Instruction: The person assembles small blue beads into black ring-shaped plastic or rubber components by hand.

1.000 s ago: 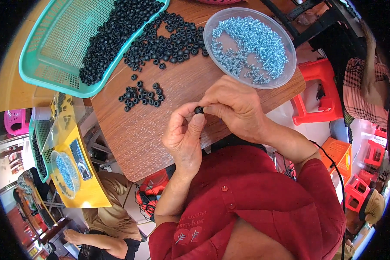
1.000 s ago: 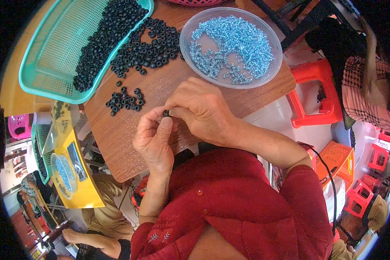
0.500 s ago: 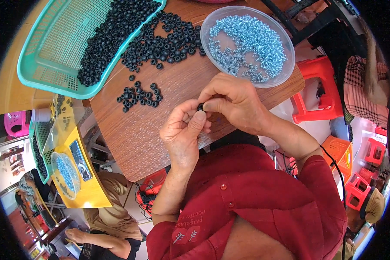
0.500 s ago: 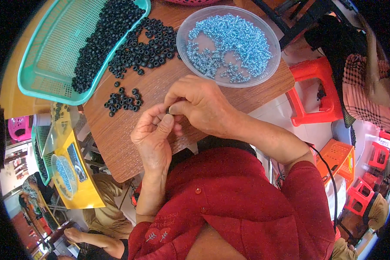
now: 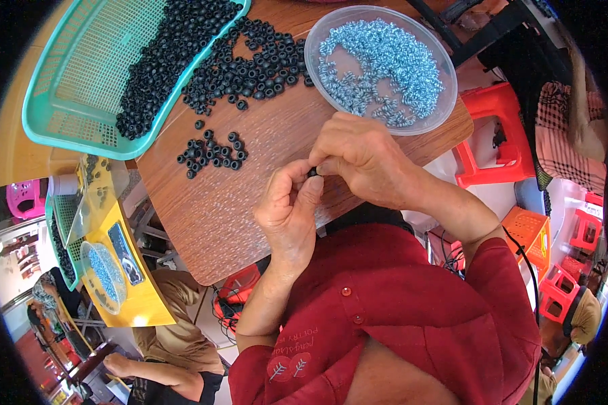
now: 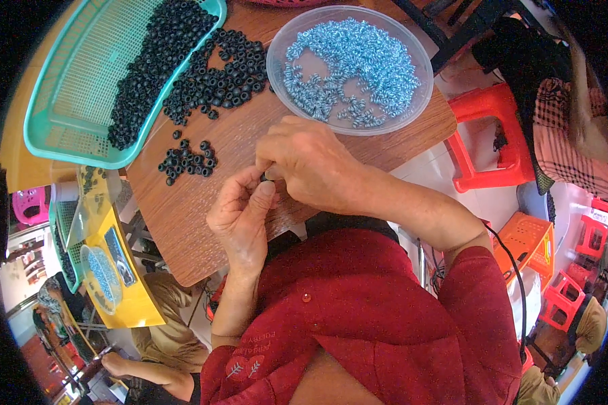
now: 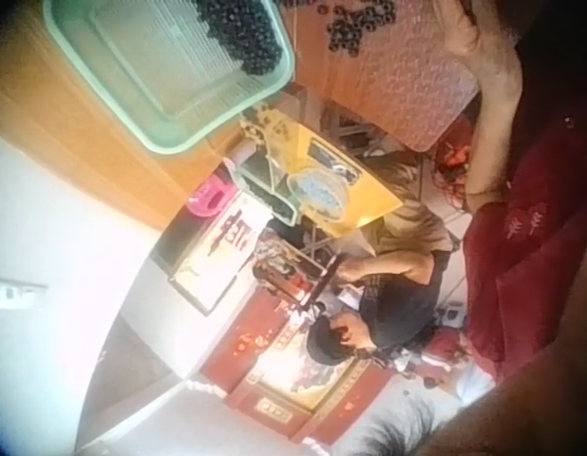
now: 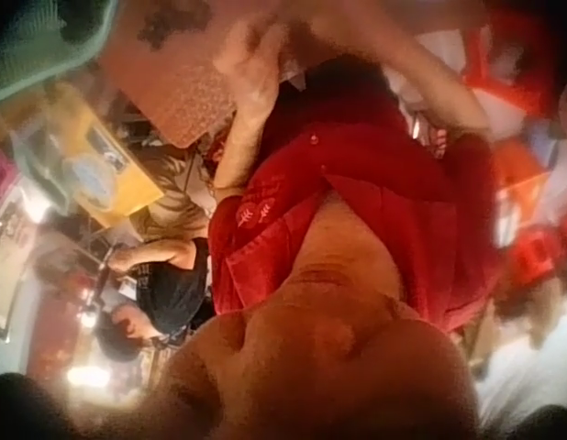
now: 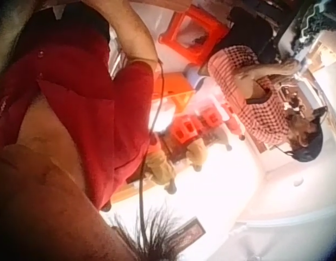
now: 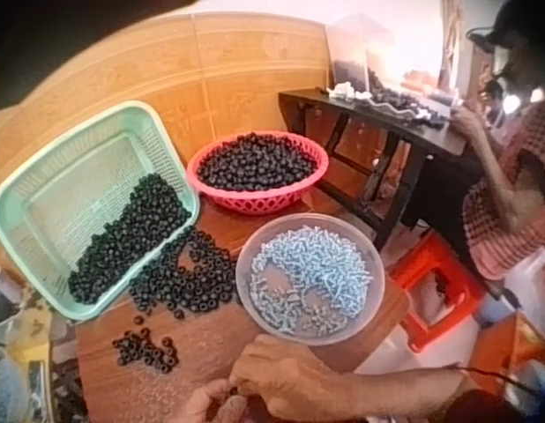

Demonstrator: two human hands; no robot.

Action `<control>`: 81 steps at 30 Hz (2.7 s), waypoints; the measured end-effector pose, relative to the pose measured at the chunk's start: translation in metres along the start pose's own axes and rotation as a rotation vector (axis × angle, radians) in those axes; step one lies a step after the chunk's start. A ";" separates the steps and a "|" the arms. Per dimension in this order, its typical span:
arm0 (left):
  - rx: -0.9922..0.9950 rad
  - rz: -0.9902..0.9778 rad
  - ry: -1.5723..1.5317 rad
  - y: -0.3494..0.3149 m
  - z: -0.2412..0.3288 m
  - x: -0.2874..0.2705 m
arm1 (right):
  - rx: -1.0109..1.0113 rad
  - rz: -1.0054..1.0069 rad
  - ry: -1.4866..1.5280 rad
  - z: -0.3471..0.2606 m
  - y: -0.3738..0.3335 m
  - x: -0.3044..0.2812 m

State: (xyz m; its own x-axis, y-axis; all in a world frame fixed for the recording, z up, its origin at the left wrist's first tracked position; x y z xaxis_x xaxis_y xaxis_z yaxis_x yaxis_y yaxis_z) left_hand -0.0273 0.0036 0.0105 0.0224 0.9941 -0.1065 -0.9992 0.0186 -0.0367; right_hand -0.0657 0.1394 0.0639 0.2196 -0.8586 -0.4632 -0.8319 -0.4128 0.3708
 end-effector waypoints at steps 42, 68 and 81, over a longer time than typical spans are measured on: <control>-0.323 -0.104 -0.536 0.006 0.005 0.013 | -0.226 0.219 -0.095 0.001 -0.019 0.011; 0.261 0.191 0.511 0.031 0.032 -0.053 | -0.411 0.162 -0.301 -0.006 0.017 -0.018; 0.152 0.134 1.244 0.151 0.016 -0.130 | 0.104 0.414 -0.771 0.040 0.185 -0.162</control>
State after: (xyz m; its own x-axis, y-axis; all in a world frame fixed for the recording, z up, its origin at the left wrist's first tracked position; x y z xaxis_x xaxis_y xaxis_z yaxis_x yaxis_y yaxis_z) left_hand -0.1817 -0.1216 0.0350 -0.1447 0.2169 -0.9654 -0.9881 0.0203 0.1527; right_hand -0.2758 0.2140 0.1750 -0.4836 -0.4735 -0.7362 -0.8189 -0.0523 0.5716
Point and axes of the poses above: each hand's wrist, its own y-axis towards the middle knuckle, its own x-axis out of the palm, z = x × y, the point moved 6 cm from there along y, towards the middle knuckle, and after that the axes turned 9 degrees about y, right-handed, at the moved point
